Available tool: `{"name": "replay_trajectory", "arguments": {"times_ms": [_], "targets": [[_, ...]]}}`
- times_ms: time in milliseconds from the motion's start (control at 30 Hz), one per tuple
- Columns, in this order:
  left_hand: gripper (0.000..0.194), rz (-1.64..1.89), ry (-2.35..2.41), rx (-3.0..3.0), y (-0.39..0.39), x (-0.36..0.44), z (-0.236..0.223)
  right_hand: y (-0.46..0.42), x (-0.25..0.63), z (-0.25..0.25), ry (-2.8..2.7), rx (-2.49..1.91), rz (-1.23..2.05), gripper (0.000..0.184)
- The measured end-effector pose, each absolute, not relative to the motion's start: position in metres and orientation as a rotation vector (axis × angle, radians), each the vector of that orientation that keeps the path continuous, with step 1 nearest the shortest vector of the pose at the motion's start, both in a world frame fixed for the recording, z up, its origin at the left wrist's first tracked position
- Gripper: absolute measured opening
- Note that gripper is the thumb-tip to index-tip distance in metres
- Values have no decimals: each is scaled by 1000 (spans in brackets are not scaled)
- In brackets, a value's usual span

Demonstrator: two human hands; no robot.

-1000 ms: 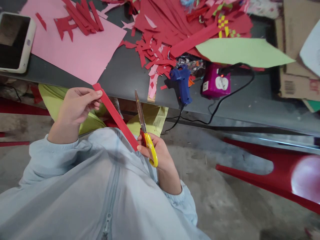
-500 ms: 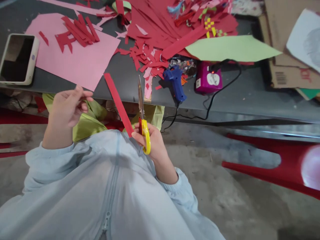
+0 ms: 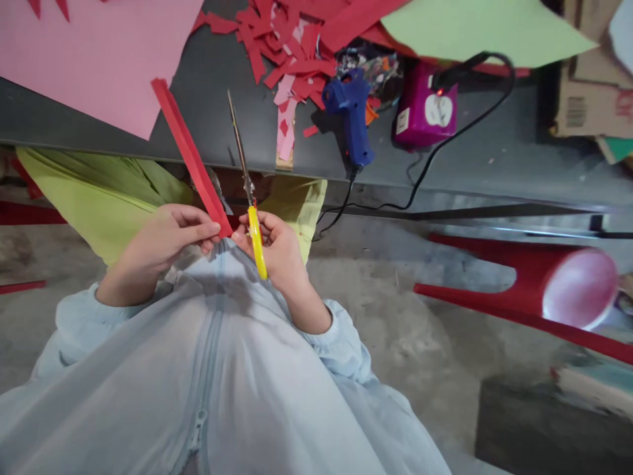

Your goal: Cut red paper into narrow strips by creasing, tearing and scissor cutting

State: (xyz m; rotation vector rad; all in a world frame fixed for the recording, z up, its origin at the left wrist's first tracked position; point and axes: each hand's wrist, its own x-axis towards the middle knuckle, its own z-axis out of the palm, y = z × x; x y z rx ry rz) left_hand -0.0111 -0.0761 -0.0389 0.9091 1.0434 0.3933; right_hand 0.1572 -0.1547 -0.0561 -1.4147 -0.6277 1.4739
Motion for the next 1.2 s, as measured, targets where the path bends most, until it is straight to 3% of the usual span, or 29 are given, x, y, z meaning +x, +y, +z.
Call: {"name": "replay_trajectory", "arguments": {"times_ms": [500,1000,1200], "targets": [[25,704,1220,873,-79,1,-48,-213,203,-62,-899,-1294,1909,62],[19,621,1201,833,-86,10,-46,-217,208,-57,-1361,-1151,2021,64],[20,602,1132,908,-90,9,-45,-223,205,-63,-1208,-1123,2044,66]]}}
